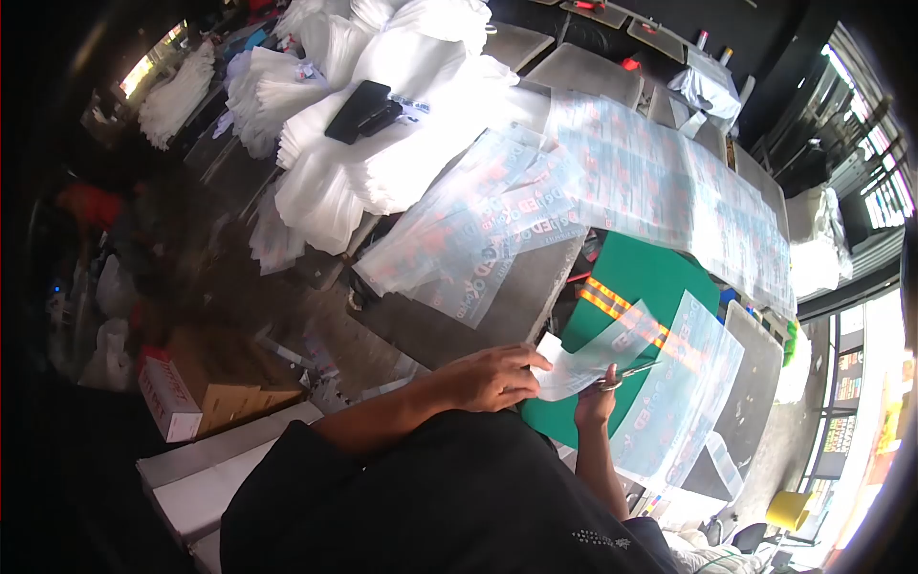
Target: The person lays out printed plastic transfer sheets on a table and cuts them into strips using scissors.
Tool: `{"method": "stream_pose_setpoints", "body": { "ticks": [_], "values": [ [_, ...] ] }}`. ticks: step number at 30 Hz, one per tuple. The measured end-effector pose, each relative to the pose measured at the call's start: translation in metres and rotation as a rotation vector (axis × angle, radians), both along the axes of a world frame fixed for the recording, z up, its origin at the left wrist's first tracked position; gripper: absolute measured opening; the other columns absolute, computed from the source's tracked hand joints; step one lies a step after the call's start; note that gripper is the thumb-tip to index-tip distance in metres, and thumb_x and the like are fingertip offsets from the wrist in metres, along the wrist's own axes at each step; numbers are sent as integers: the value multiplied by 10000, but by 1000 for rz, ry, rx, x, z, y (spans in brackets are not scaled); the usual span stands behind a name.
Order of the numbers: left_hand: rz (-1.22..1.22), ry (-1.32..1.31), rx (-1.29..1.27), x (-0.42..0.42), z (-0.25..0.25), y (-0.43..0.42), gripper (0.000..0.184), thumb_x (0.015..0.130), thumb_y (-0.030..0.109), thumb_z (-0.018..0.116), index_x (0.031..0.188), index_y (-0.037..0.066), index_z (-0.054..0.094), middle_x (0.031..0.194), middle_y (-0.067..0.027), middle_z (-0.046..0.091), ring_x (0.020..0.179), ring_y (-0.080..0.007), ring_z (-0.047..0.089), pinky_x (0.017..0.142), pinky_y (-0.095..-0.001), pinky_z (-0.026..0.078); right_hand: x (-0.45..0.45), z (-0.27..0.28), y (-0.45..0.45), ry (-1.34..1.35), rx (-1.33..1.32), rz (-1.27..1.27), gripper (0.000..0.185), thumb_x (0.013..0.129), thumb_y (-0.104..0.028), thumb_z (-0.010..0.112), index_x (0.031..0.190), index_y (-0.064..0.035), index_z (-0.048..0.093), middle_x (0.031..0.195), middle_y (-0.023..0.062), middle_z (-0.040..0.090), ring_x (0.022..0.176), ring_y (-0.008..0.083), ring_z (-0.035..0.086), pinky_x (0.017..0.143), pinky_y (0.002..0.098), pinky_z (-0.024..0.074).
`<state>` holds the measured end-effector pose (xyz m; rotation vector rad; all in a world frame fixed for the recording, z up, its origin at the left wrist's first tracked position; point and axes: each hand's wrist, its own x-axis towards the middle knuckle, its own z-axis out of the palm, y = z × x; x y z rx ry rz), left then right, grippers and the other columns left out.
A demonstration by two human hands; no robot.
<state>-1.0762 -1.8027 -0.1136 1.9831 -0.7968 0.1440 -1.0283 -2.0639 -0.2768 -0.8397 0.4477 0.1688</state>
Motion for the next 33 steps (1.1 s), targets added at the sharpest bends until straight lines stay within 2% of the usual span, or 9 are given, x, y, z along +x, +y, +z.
{"method": "stream_pose_setpoints", "body": {
  "ticks": [4,8,11,13,15,20,22,28,33],
  "values": [
    [20,-74,54,-4,11,52,116,753,60,689,862,76,654,1199,-84,544,1134,-300,527,913,-392,466,41,-14,20,-175,52,-42,434,826,-144,566,1227,-35,441,1150,88,540,1048,239,542,880,378,450],
    [167,-154,96,-9,9,110,126,741,46,698,858,66,657,1184,-103,556,1101,-306,551,879,-385,489,89,18,73,-308,37,-20,382,838,-111,564,1202,-34,480,1149,92,560,1039,230,558,885,367,456],
    [393,-149,129,-17,-14,155,115,739,35,696,844,63,661,1165,-106,567,1106,-294,551,870,-379,493,128,26,119,-353,41,-103,261,819,-39,614,1077,-49,576,1003,61,627,905,186,613,795,317,502],
    [449,-207,153,-19,-28,181,97,758,45,679,852,52,655,1206,-109,541,1079,-302,562,817,-371,517,153,40,154,-365,11,-103,193,808,-28,637,988,-66,578,940,35,629,853,162,621,699,287,509],
    [651,57,62,-22,-59,206,93,761,36,675,851,39,654,1232,-119,532,1088,-309,559,813,-359,512,170,45,179,-307,-107,-28,142,814,-84,669,826,-105,529,792,-11,589,679,110,579,591,246,462],
    [731,116,258,-19,-145,269,67,790,90,636,817,29,641,1303,-148,490,1063,-323,572,872,-383,470,138,33,210,-258,-312,117,112,839,-136,651,897,-76,575,755,-3,582,662,110,574,572,230,461],
    [728,152,267,-18,-173,276,74,792,105,625,810,34,637,1298,-149,492,1063,-324,567,870,-386,469,108,12,203,-239,-393,170,91,837,-133,643,804,-82,574,696,-1,562,602,110,542,548,223,443],
    [733,34,322,-9,-185,274,91,791,112,594,834,41,632,1303,-205,467,1136,-345,512,936,-380,433,48,-27,144,-150,-427,190,51,860,-73,583,853,-71,532,663,-12,498,577,99,493,496,230,391],
    [957,44,498,-2,-185,247,362,754,375,639,979,93,669,1344,-225,421,1283,-427,324,1050,-547,246,39,-16,69,23,-552,125,102,878,-146,563,829,-57,558,643,15,498,547,133,470,506,265,375]
  ]
}}
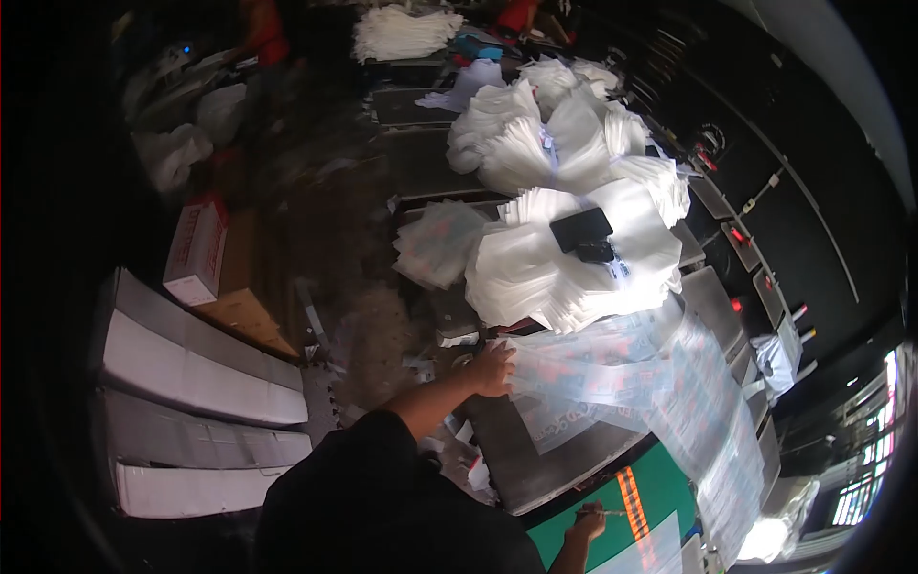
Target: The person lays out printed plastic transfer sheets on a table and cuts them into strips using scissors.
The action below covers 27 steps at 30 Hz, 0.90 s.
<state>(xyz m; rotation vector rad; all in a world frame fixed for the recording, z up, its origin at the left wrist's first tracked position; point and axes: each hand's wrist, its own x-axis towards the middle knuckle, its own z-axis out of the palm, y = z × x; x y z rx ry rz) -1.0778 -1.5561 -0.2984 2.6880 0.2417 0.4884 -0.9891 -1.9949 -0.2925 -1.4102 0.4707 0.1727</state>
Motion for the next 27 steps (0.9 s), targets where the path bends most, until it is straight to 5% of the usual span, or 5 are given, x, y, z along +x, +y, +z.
{"method": "stream_pose_setpoints", "body": {
  "ticks": [5,16,17,21,27],
  "values": [
    [230,-53,-45,-25,29,-97,576,761,513,577,1173,111,603,1425,-225,313,1336,-465,199,1034,-647,145,5,18,-49,-74,-37,-25,131,889,-160,550,815,-54,532,628,27,495,535,131,460,494,277,372],
    [-716,115,-101,-48,6,-412,912,712,464,682,1455,197,225,1508,-180,130,1393,-388,91,1079,-609,98,-22,32,-144,-144,87,413,134,871,-143,587,883,-17,541,671,42,536,569,140,532,486,270,409],
    [-775,136,-78,-47,6,-433,946,687,477,699,1456,205,220,1511,-176,121,1401,-368,77,1084,-606,83,-24,30,-164,-229,-151,510,145,852,-142,614,870,-14,549,683,59,567,558,149,551,477,283,424],
    [-773,301,115,-60,14,-489,1011,631,518,726,1454,226,216,1519,-140,129,1409,-333,73,1102,-591,89,-52,29,-247,-336,-665,674,164,789,-116,689,813,-2,572,679,103,634,530,171,595,464,307,459],
    [-544,308,172,-79,-19,-527,973,676,467,724,1456,240,187,1528,-107,109,1411,-321,80,1088,-610,102,-99,15,-346,-253,-621,746,144,748,-67,712,762,3,588,623,93,631,520,165,593,466,296,456]
  ]
}}
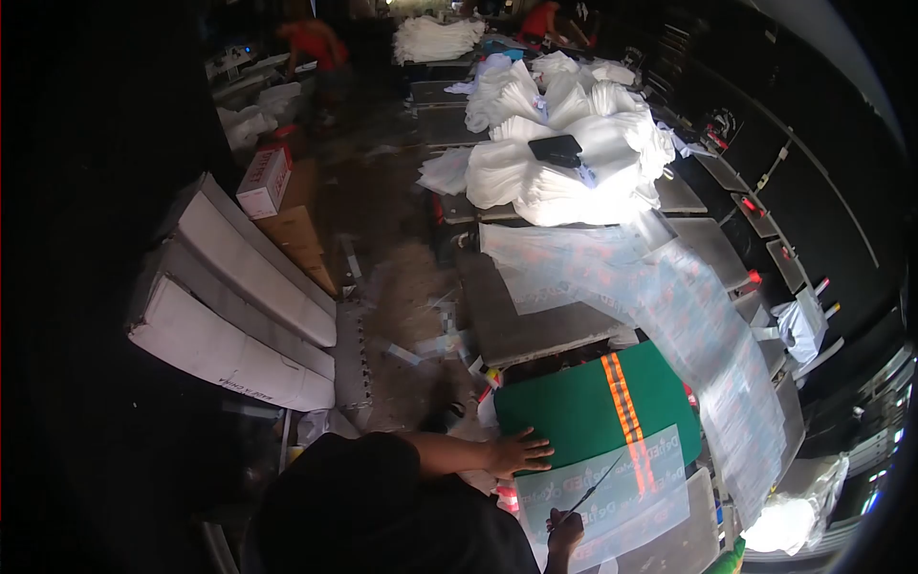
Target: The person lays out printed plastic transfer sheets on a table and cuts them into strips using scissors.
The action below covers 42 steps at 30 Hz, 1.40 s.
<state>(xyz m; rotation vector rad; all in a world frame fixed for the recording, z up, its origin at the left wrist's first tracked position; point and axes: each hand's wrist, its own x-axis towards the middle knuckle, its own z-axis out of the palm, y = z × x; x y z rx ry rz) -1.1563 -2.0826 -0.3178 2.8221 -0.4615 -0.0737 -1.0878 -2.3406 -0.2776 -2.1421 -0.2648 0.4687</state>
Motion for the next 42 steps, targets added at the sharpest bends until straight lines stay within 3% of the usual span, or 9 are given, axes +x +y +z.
{"method": "stream_pose_setpoints", "body": {
  "ticks": [14,21,24,29,32,35,37,41,42],
  "values": [
    [-16,48,132,-10,20,-77,811,827,462,571,1465,238,123,1521,-114,120,1408,-316,98,1113,-553,122,-20,-14,-42,-223,-89,-106,248,677,-64,740,861,26,601,776,143,665,601,219,634,567,353,509],
    [-43,31,128,-9,20,-69,632,877,308,524,1434,174,256,1487,-103,251,1389,-318,188,1093,-525,216,-39,-56,-82,150,123,-203,177,699,-16,718,808,53,598,660,117,610,511,165,566,454,294,457],
    [-138,-161,-105,14,15,-52,230,816,193,578,1022,112,641,1251,-32,535,1142,-297,465,893,-432,408,-52,-70,-96,370,163,-212,128,779,-13,639,845,58,556,733,124,621,572,157,565,477,292,455],
    [172,-169,-414,41,70,-49,82,741,59,609,815,61,643,1054,-46,596,919,-277,568,785,-366,453,-72,-31,-83,206,104,6,333,884,-203,572,1162,-22,579,725,55,635,561,123,577,505,266,489],
    [-134,-42,-686,63,97,-40,86,737,-15,622,815,19,611,1075,-111,573,1024,-298,570,864,-384,471,-68,-34,-71,633,617,-220,419,864,-218,595,1236,-36,528,724,69,634,612,123,584,566,238,486],
    [-360,-273,-552,71,140,-22,108,717,-29,639,807,13,597,1061,-120,558,1094,-293,530,912,-374,461,-73,-13,-47,-30,159,-62,459,916,-240,535,1315,-31,445,926,200,640,860,285,615,803,346,469],
    [-369,-327,-555,70,155,6,147,708,-30,648,838,18,596,1057,-120,543,1138,-281,497,952,-374,448,-72,16,-5,116,237,-287,458,939,-266,490,1310,-3,439,1053,257,607,937,362,601,847,411,454],
    [-187,-267,-605,65,153,79,172,723,-24,636,884,14,590,1095,-130,538,1091,-292,526,911,-366,452,-24,-3,25,-10,-510,117,710,878,-227,614,1442,-94,205,1401,209,373,1168,320,491,907,402,434],
    [-114,-175,-655,63,143,98,178,729,-26,629,897,13,588,1109,-134,536,1075,-295,535,896,-363,452,-10,-37,41,144,227,-300,414,847,-113,594,1179,-23,364,1120,169,492,943,240,540,738,348,461]
  ]
}}
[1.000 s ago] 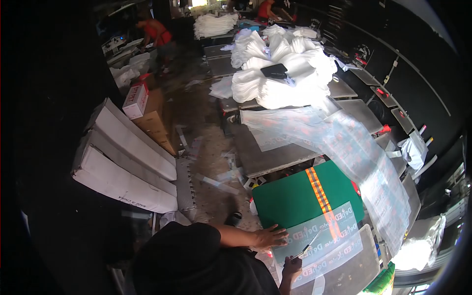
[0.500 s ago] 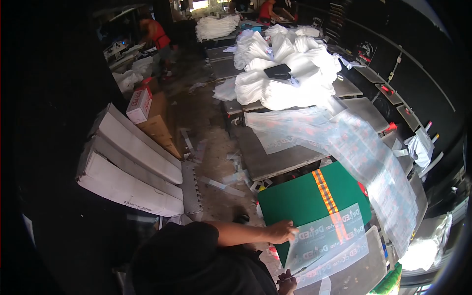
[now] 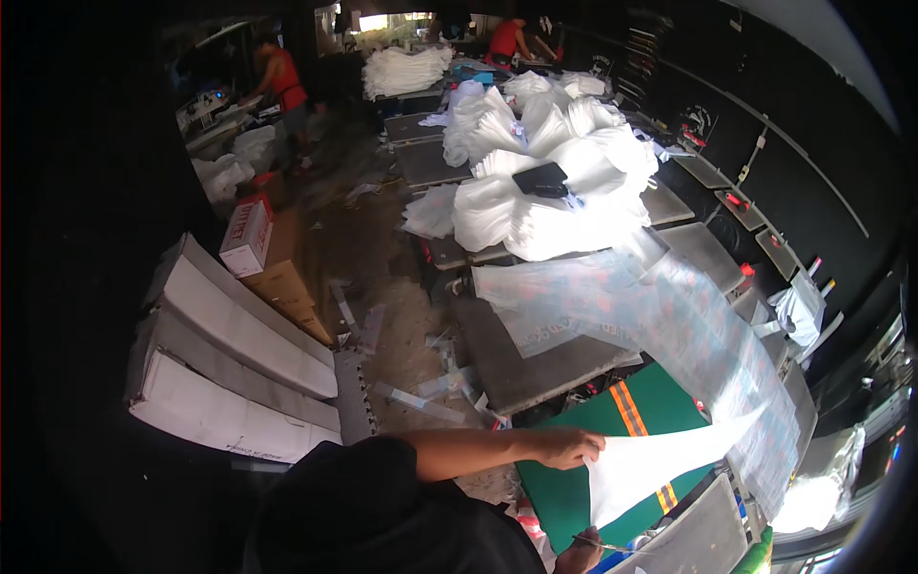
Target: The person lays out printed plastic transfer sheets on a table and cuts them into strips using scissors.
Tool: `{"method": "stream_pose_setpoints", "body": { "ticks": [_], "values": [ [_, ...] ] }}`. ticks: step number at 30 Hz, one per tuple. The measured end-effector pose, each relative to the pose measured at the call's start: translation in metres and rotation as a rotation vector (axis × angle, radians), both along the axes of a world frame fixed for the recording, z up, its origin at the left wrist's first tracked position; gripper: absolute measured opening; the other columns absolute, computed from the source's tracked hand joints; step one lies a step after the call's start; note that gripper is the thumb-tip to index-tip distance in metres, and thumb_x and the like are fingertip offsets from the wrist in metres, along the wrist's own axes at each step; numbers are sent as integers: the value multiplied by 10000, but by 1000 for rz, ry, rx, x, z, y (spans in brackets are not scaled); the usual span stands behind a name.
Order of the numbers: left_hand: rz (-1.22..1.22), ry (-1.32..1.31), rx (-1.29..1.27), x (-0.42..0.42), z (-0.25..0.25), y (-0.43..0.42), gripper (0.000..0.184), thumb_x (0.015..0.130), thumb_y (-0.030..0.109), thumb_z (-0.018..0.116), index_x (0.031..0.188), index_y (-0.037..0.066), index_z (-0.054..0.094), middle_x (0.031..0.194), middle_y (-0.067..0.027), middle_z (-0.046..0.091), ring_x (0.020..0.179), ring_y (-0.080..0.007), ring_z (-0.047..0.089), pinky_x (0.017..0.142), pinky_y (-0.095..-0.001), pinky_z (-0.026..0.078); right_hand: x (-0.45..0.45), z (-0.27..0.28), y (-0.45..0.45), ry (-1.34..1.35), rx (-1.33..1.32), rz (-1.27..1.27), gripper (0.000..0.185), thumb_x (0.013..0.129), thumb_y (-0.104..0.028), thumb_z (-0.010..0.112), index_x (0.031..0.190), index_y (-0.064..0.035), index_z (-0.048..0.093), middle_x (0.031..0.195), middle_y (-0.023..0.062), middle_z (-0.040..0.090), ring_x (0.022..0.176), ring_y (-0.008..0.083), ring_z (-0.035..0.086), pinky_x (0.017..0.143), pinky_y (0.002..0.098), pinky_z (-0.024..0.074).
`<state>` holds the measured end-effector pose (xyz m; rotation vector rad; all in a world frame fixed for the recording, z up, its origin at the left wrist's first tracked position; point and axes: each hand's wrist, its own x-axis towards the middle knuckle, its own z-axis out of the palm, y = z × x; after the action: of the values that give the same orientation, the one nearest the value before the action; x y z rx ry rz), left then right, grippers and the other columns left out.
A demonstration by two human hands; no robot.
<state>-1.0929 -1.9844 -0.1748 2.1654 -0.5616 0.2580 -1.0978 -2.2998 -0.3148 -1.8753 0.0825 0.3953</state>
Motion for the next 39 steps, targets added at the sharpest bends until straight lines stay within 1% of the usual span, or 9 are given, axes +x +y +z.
{"method": "stream_pose_setpoints", "body": {
  "ticks": [1,5,10,14,20,23,26,29,39],
  "values": [
    [-1,-6,-1,-2,-10,19,178,729,-26,629,897,13,588,1109,-134,536,1075,-295,535,896,-363,452,7,-21,14,88,733,-447,121,816,1,575,915,48,522,839,128,611,718,160,589,569,295,487],
    [103,19,-146,-5,-62,82,124,768,49,630,887,16,612,1015,-131,559,995,-297,558,842,-357,449,-9,46,124,23,678,-533,147,815,26,559,953,20,506,839,102,568,761,195,575,635,341,495],
    [172,137,-127,-9,-89,104,353,775,336,690,923,23,619,988,-153,616,965,-284,589,856,-357,457,-8,-11,155,-96,469,-629,171,760,36,618,907,40,531,831,75,568,715,160,541,649,289,460],
    [430,490,-431,-1,-106,106,379,799,270,697,1031,-15,604,1024,-126,638,1010,-211,592,868,-326,458,-19,-6,166,-73,372,-737,149,791,11,641,871,15,514,799,52,550,680,129,516,607,277,442],
    [461,391,-403,8,-135,99,303,747,88,666,1032,2,609,994,-111,642,957,-203,605,822,-319,480,-15,-20,149,-155,415,-857,143,804,-7,656,873,-28,532,742,11,553,636,106,517,584,245,426],
    [556,241,-449,5,-144,88,404,718,23,634,1114,-2,554,1080,-131,600,1028,-222,569,907,-340,443,-23,-18,147,-90,254,-802,167,801,-47,655,948,6,597,811,16,596,713,119,539,661,264,441],
    [777,484,-944,-7,-126,72,511,777,98,679,1221,31,435,1137,-120,542,1067,-222,523,912,-364,431,-27,-11,157,-44,287,-790,225,805,-105,695,964,29,608,856,43,619,778,113,557,706,242,439],
    [592,774,-1524,-22,-96,62,377,846,142,634,1169,70,455,1084,-92,559,1015,-217,552,849,-416,472,-27,13,156,0,193,-786,237,818,-141,700,955,28,606,824,35,620,720,90,552,652,227,440],
    [553,1040,-1118,-19,-136,48,172,859,155,637,954,31,568,796,-83,604,629,-179,613,559,-298,515,-111,58,131,276,90,-178,274,799,-269,708,853,-18,611,769,10,616,725,83,540,666,248,440]
  ]
}}
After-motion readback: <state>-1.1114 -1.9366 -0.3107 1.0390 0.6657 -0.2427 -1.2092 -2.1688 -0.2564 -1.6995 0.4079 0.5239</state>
